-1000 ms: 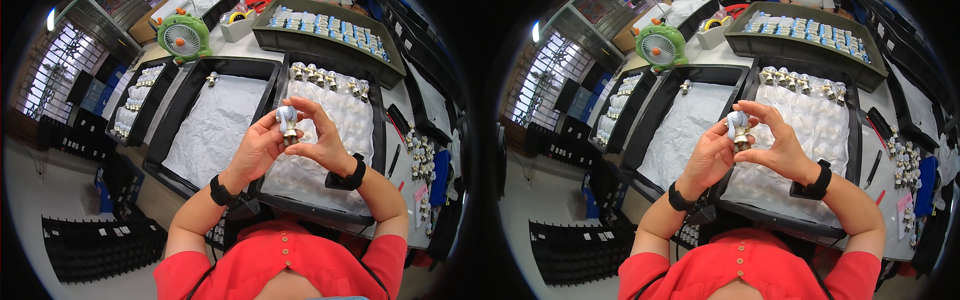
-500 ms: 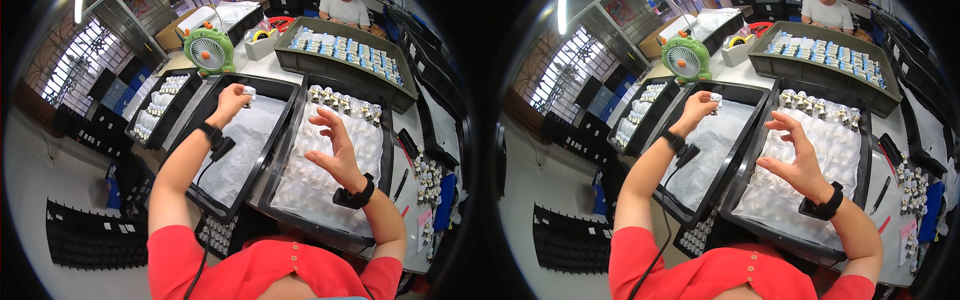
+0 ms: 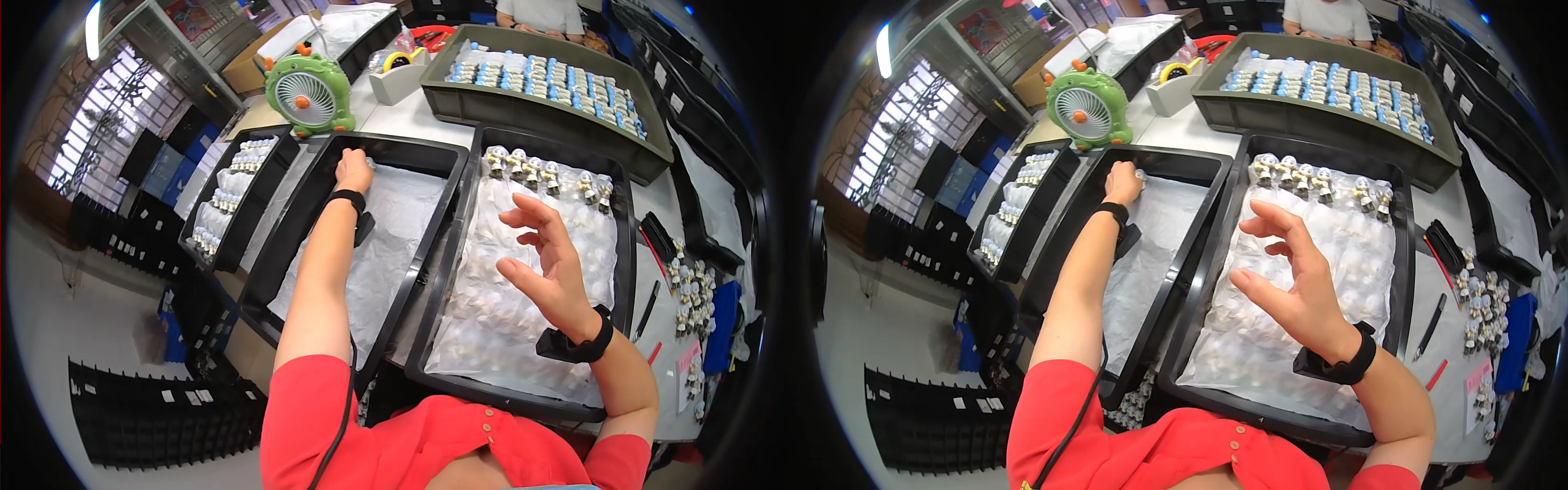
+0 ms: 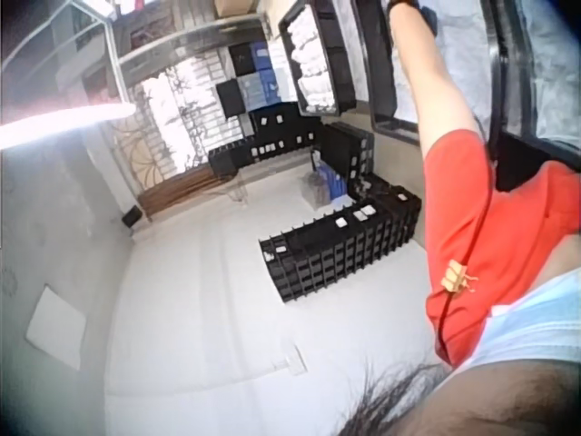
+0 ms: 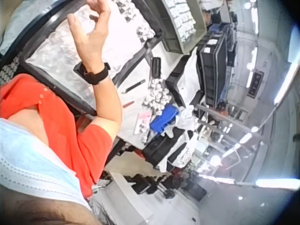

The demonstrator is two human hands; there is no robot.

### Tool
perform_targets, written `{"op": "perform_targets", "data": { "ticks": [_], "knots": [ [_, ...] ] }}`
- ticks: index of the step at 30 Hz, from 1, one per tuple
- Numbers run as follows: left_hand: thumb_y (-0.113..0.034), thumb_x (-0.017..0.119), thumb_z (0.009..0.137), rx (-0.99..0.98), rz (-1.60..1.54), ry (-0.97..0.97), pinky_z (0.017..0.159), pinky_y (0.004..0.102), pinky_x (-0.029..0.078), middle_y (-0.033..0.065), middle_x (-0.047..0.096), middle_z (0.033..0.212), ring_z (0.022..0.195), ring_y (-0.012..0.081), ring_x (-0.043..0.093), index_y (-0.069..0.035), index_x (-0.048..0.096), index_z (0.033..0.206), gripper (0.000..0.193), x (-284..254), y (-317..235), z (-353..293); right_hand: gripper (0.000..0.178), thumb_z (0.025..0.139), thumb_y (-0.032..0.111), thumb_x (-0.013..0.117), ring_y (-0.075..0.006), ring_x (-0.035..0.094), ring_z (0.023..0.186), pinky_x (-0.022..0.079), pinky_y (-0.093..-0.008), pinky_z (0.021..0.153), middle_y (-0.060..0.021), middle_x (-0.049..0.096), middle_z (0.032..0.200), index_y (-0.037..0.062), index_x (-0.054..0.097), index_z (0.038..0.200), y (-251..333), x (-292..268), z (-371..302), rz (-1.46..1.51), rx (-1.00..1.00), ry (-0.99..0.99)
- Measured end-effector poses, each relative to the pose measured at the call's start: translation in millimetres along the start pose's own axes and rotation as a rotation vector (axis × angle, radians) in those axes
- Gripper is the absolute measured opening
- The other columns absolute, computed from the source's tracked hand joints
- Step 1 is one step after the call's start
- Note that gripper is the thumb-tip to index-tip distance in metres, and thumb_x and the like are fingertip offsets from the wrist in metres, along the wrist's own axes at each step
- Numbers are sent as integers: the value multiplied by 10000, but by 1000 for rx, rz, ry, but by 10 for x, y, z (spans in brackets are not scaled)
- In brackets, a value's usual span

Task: The person picks up small cylindrical objects from a tray and uses a small tool to adjust or clean the top of each object. They then place the objects back into the tray in an organized manner, repeating the process for multiple items.

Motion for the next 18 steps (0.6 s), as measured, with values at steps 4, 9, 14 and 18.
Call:
{"op": "perform_targets", "data": {
  "ticks": [4,9,14,18],
  "knots": [
    [-157,610,776,-12,-35,-41,825,435,486,199,537,1097,989,381,574,-37,622,967,226,110,93,24,501,775,168,667,-163,540,1037,408,-302,836,-83,588,1079,47,482,1225,-111,18,27,-99,80,-39],
    [-225,670,752,61,-106,-47,834,406,477,185,508,1121,997,357,570,-56,587,1097,394,-203,88,-163,417,762,182,648,-229,577,981,452,-342,822,-136,618,1023,34,536,1135,-693,-254,328,-366,287,140],
    [-248,703,741,277,-564,90,782,308,465,120,576,1033,899,212,582,-53,596,1122,441,-673,-56,-450,473,701,135,644,-356,536,977,453,-423,838,-164,514,1075,44,505,1144,-1232,-738,842,-1110,210,-17],
    [-176,669,806,411,-1021,352,742,230,440,30,579,998,826,78,540,-36,598,1117,348,-1186,-405,-1110,428,695,87,633,-380,539,942,450,-426,835,-178,494,1065,83,512,1106,-1521,-944,890,-1096,282,-66]
  ]
}}
Point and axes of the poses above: each hand's wrist, its own z-axis towards the middle knuckle, its own x-axis out of the palm, y = z × x, the point moved 1 cm from there along z, towards the middle knuckle
